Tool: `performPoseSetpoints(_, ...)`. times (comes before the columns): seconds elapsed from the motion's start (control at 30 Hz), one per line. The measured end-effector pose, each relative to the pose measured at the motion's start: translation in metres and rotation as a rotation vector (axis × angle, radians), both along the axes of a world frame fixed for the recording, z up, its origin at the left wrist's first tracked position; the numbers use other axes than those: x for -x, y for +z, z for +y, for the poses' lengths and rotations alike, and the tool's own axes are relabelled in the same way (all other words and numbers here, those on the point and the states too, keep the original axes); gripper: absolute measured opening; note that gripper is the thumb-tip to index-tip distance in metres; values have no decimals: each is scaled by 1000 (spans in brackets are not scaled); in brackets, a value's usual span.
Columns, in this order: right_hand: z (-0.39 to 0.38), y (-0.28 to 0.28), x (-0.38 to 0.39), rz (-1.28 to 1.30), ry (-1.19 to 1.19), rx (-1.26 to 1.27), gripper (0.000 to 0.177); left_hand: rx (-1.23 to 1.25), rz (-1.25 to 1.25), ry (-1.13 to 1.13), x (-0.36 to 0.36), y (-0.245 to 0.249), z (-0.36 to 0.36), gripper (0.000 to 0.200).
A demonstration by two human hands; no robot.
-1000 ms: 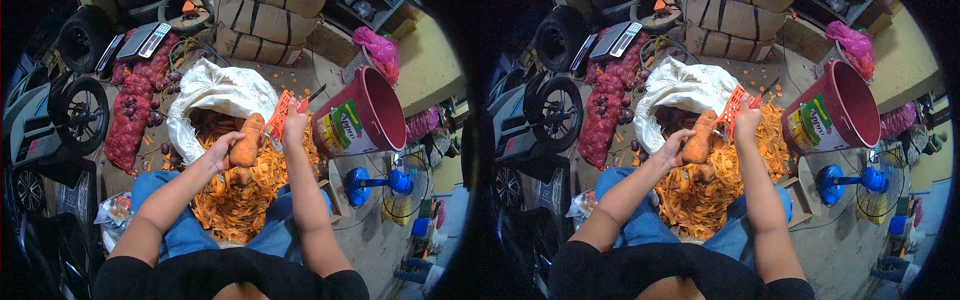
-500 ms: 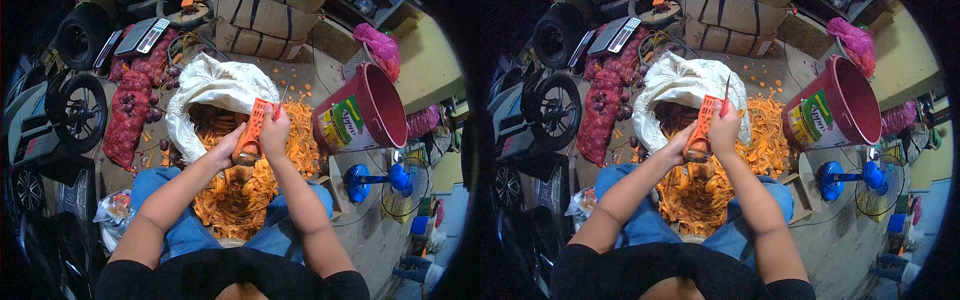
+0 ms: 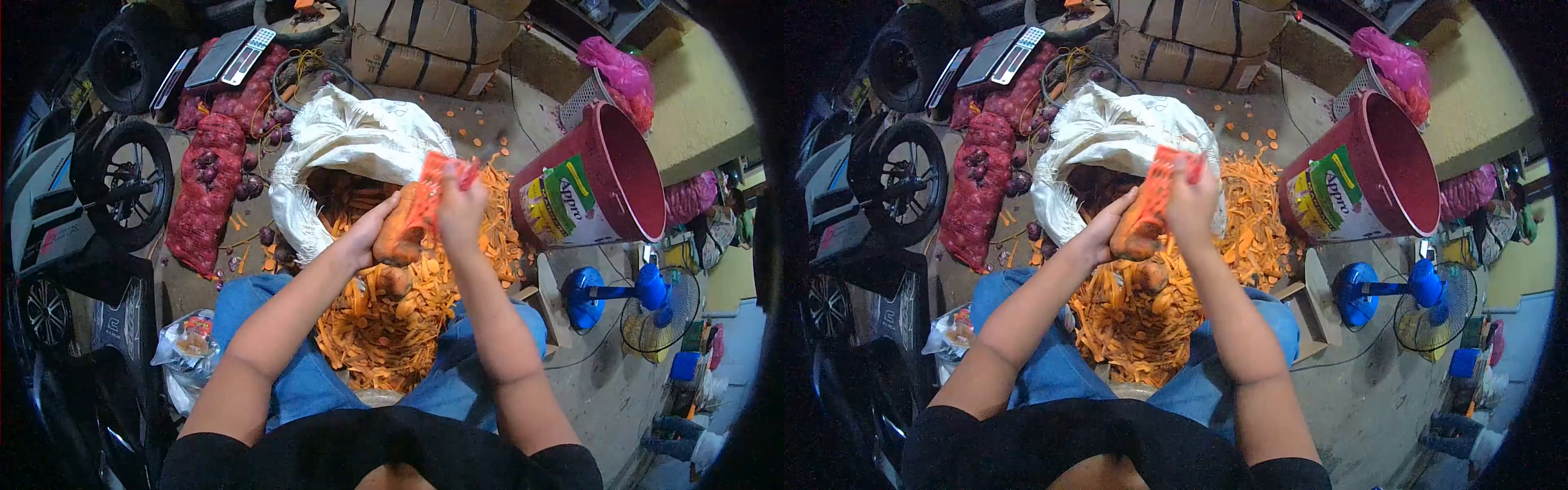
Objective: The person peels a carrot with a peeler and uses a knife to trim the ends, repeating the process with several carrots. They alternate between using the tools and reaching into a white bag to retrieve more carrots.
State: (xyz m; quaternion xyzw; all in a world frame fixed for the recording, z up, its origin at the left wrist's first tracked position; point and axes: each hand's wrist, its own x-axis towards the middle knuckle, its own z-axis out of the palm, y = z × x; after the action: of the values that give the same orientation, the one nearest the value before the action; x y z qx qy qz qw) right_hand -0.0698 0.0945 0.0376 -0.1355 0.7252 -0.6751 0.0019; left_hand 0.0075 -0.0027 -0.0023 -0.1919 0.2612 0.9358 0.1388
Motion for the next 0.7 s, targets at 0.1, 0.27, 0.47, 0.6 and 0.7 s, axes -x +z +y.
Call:
performPoseSetpoints(0.1,-6,-3,-17,151,37,-100,20,72,-23,81,3,-3,3,38)
performPoseSetpoints(0.27,1,-14,0,253,-116,-382,16,270,-68,-113,3,0,1,42)
performPoseSetpoints(0.47,51,-33,88,112,-599,-526,22,282,-3,-273,-15,37,20,45)
performPoseSetpoints(0.6,32,-1,56,-149,-376,145,22,-2,-14,-159,-6,30,1,43)
performPoseSetpoints(0.7,11,-8,16,64,-112,-124,22,-63,1,-29,5,8,2,41)
